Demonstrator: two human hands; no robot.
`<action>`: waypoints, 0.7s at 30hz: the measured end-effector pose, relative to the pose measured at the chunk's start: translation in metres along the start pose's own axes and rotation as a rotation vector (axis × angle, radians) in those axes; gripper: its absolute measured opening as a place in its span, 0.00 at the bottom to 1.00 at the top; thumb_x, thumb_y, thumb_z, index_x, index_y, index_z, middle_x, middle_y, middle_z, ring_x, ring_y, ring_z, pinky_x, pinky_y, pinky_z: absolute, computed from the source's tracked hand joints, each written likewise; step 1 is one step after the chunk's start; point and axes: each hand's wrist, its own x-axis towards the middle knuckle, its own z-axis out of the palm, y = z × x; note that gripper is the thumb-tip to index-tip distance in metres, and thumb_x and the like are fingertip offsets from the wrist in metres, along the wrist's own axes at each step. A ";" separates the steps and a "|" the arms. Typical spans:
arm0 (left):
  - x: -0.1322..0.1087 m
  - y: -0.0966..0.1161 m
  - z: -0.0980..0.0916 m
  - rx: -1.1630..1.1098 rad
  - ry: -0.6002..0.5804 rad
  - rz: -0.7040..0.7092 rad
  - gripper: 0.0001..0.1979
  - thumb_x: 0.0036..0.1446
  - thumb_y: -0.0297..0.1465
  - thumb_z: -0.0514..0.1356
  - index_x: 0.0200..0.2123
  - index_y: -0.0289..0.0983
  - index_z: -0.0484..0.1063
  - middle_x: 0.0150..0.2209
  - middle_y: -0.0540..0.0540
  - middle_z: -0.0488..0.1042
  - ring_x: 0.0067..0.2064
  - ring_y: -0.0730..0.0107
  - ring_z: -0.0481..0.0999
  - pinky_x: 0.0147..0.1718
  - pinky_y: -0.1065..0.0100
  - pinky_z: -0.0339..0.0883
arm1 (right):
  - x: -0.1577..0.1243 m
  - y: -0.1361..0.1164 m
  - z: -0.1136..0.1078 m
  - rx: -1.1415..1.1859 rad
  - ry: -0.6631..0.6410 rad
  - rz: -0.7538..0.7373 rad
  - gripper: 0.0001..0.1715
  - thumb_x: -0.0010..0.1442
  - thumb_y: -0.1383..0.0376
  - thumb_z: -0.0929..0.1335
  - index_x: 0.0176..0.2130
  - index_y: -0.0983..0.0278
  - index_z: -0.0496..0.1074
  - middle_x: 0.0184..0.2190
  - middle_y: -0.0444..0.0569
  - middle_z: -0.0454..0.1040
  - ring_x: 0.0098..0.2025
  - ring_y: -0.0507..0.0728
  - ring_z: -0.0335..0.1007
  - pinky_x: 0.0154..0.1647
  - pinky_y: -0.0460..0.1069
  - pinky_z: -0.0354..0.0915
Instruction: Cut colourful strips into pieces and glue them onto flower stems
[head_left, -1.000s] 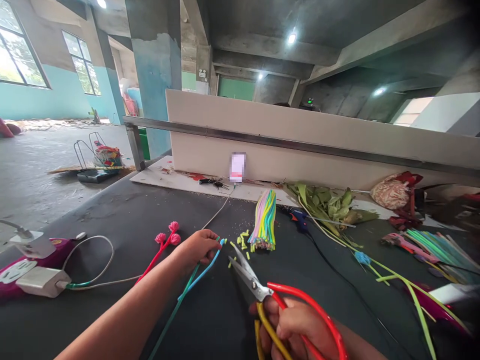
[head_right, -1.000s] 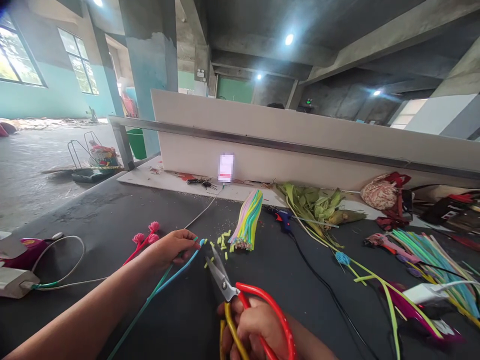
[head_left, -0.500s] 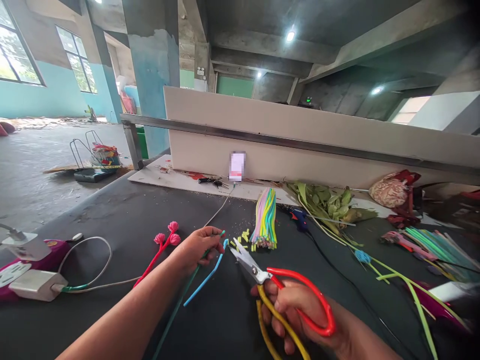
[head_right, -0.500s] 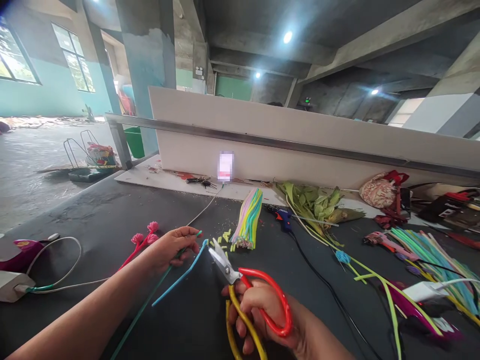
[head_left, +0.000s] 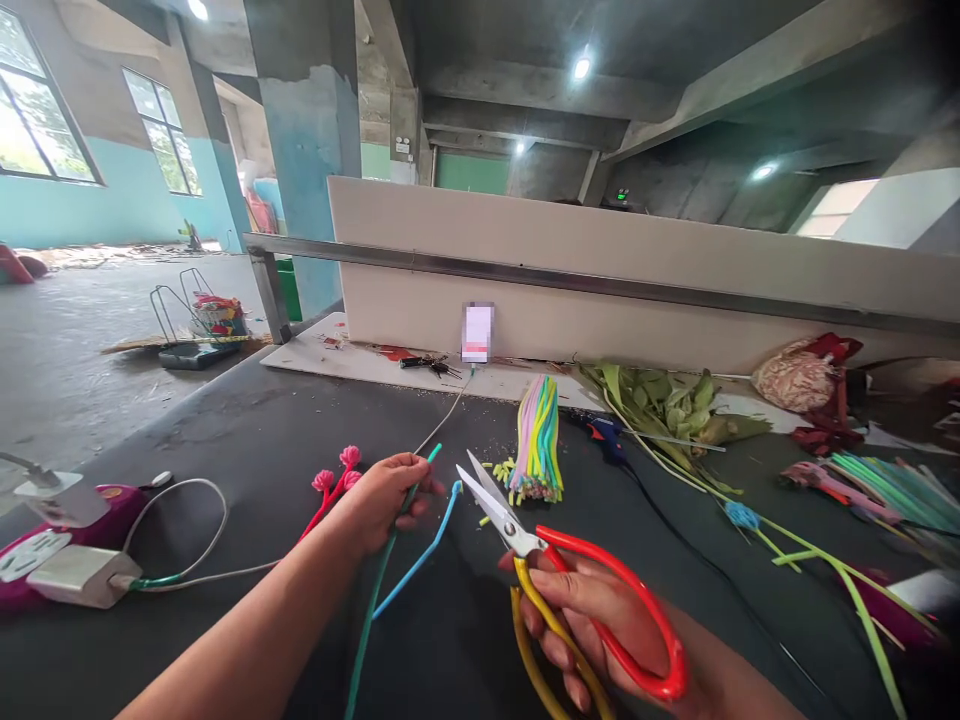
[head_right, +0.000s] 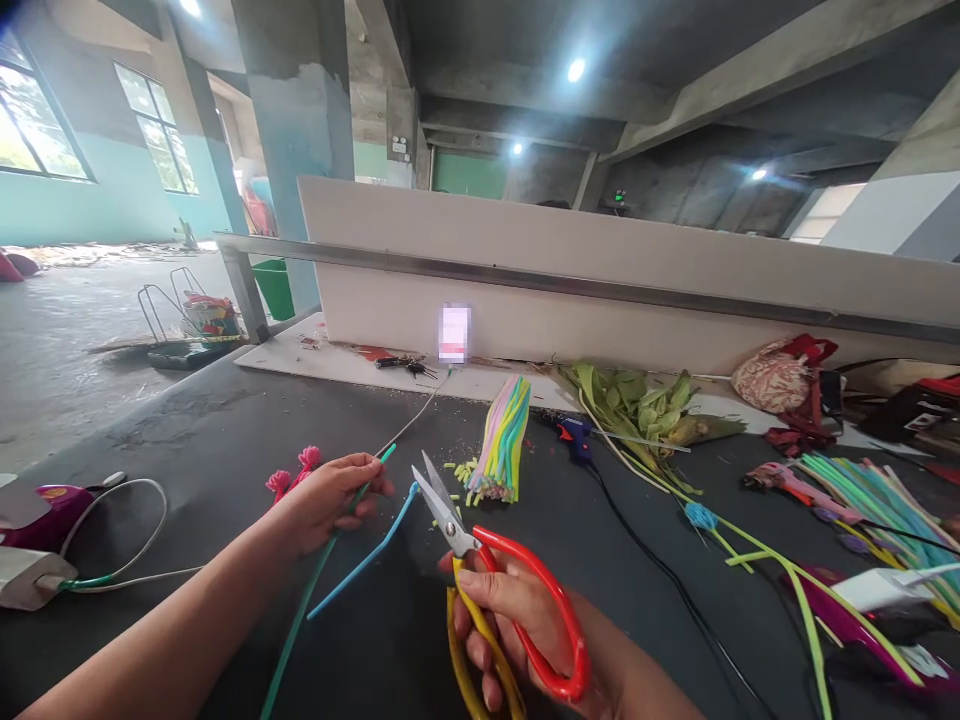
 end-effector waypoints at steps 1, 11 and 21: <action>-0.001 0.000 0.001 0.009 -0.015 -0.020 0.09 0.53 0.34 0.58 0.30 0.35 0.61 0.30 0.45 0.73 0.18 0.82 0.64 0.11 0.80 0.47 | -0.001 0.002 0.000 0.026 0.008 0.031 0.20 0.56 0.57 0.65 0.46 0.64 0.63 0.27 0.45 0.68 0.21 0.48 0.62 0.15 0.43 0.63; 0.001 0.001 0.002 0.105 -0.012 -0.137 0.10 0.46 0.30 0.64 0.28 0.34 0.64 0.29 0.46 0.73 0.19 0.73 0.73 0.11 0.76 0.57 | -0.019 -0.008 -0.014 -0.030 0.170 0.113 0.15 0.57 0.57 0.64 0.40 0.65 0.67 0.25 0.46 0.68 0.21 0.50 0.66 0.19 0.46 0.67; -0.005 0.001 0.006 -0.059 -0.017 -0.128 0.04 0.51 0.26 0.59 0.27 0.33 0.66 0.25 0.47 0.70 0.23 0.77 0.71 0.21 0.75 0.67 | -0.028 0.010 -0.017 -0.299 0.144 0.036 0.28 0.55 0.51 0.66 0.48 0.67 0.62 0.18 0.42 0.69 0.18 0.49 0.66 0.19 0.42 0.61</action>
